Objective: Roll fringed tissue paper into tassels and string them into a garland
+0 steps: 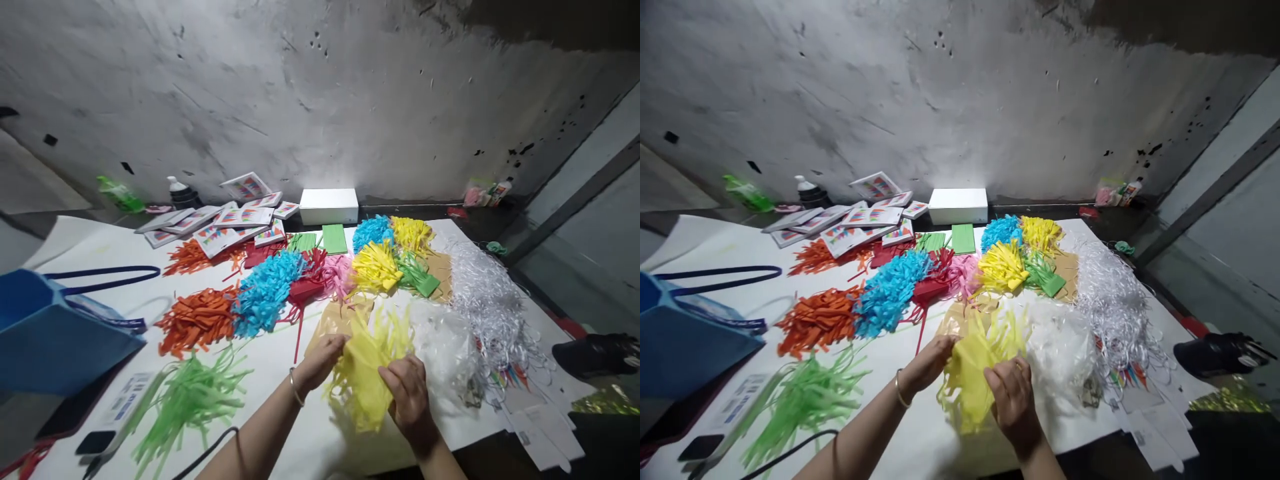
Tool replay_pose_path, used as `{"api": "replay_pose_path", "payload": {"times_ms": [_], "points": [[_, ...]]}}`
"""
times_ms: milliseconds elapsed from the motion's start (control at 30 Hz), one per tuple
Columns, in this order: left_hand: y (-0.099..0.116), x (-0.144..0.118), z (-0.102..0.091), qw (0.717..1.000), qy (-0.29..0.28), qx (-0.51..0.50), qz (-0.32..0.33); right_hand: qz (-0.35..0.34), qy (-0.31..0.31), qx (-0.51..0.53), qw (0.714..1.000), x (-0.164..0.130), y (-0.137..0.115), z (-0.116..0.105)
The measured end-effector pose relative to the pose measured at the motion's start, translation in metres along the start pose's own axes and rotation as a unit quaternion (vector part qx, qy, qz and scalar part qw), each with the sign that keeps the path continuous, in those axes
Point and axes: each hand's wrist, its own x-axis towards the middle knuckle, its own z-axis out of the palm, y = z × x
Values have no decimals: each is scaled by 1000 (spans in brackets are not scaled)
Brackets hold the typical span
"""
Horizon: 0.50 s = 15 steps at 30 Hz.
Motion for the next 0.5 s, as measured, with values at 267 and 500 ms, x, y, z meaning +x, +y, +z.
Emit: {"api": "replay_pose_path", "payload": {"times_ms": [267,500], "points": [[-54,-68,2,906,-252,-245,-236,56,4,-12,998,-32,-9,38],[-82,-70,28,893,-317,-250,-201,76,37,-194,977,-50,32,-17]]}}
